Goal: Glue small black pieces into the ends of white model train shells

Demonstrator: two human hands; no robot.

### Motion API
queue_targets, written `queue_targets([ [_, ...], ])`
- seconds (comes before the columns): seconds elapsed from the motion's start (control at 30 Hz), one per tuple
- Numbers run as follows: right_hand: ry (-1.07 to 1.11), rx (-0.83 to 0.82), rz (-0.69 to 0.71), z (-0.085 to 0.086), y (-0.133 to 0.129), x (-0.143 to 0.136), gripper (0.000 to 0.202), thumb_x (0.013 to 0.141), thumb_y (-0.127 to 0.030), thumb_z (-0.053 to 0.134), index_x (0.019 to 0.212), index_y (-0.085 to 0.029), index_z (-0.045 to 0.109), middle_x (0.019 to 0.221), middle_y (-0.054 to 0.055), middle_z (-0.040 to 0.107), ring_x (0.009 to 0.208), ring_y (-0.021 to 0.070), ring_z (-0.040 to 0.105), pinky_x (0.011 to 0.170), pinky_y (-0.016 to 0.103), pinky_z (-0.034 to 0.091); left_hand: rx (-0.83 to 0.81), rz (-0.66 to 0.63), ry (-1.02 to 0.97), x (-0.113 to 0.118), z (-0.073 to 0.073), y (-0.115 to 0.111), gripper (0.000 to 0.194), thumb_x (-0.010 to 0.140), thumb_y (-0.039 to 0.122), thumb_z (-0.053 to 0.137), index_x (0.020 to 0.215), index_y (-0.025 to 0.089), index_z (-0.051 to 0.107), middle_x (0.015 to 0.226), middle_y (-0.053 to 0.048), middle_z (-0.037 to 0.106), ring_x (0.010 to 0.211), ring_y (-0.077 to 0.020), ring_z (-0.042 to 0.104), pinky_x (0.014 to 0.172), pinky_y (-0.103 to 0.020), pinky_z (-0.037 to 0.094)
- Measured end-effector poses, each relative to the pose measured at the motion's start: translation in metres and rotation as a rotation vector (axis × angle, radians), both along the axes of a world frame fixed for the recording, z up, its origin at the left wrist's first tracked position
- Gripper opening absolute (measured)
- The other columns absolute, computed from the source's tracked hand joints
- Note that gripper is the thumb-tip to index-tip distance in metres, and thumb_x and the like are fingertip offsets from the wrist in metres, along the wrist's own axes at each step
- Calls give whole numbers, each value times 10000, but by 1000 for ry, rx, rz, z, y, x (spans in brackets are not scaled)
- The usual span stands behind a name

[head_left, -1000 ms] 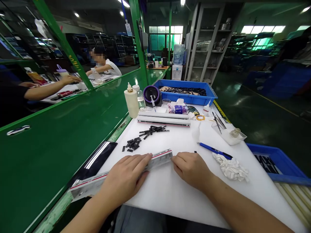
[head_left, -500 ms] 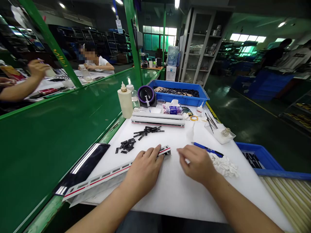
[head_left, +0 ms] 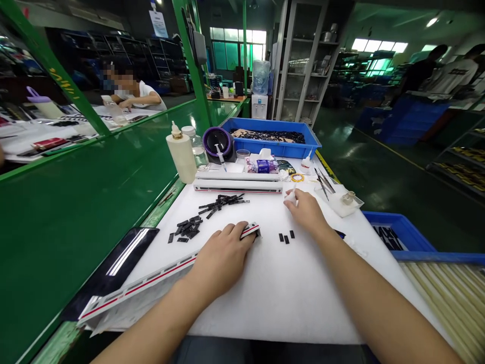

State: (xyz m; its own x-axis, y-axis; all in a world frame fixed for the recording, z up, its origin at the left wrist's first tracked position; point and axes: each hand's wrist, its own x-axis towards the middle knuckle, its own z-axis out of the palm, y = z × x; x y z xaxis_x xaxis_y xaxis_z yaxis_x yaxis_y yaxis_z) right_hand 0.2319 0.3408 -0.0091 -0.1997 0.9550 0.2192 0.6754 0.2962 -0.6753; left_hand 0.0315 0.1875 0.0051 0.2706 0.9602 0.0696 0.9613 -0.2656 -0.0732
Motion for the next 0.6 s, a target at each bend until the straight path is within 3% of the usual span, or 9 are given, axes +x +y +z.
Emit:
queue_targets([
  [0.13,538,-70,202,15,-16,4,467,843,-409,600,1274,-244,530,1016,51,675,923,206,617,835,355,477,-30,0,15,1,2,4,347,924,158,400,1189,233,612,1246,-102,571,1045,-274,570,818,-437,506],
  [0.27,958,-211,310,33,-37,10,402,815,-426,622,1178,-304,498,752,-25,612,643,147,546,613,284,454,-39,-9,12,3,1,9,343,912,152,422,1184,235,613,1209,-107,584,1043,-277,572,825,-445,506],
  [0.4,1123,-371,313,41,-43,15,313,737,-441,630,1001,-292,550,581,-62,440,450,97,312,448,243,302,-14,-17,-64,1,-5,13,338,920,183,441,1206,265,603,1287,-84,558,1106,-268,554,871,-439,508],
  [0.5,1158,-435,290,41,-42,13,317,717,-506,644,913,-260,603,554,-67,314,440,91,253,406,238,258,-9,-22,-100,-1,-7,15,322,932,209,437,1194,269,613,1375,-73,506,1127,-268,550,900,-454,507],
  [0.6,1131,-452,231,33,-45,2,367,776,-601,596,745,-235,587,499,-73,255,409,87,230,374,240,230,-29,-11,-94,0,-7,15,317,938,217,430,1188,267,617,1430,-68,460,1154,-273,538,911,-462,506],
])
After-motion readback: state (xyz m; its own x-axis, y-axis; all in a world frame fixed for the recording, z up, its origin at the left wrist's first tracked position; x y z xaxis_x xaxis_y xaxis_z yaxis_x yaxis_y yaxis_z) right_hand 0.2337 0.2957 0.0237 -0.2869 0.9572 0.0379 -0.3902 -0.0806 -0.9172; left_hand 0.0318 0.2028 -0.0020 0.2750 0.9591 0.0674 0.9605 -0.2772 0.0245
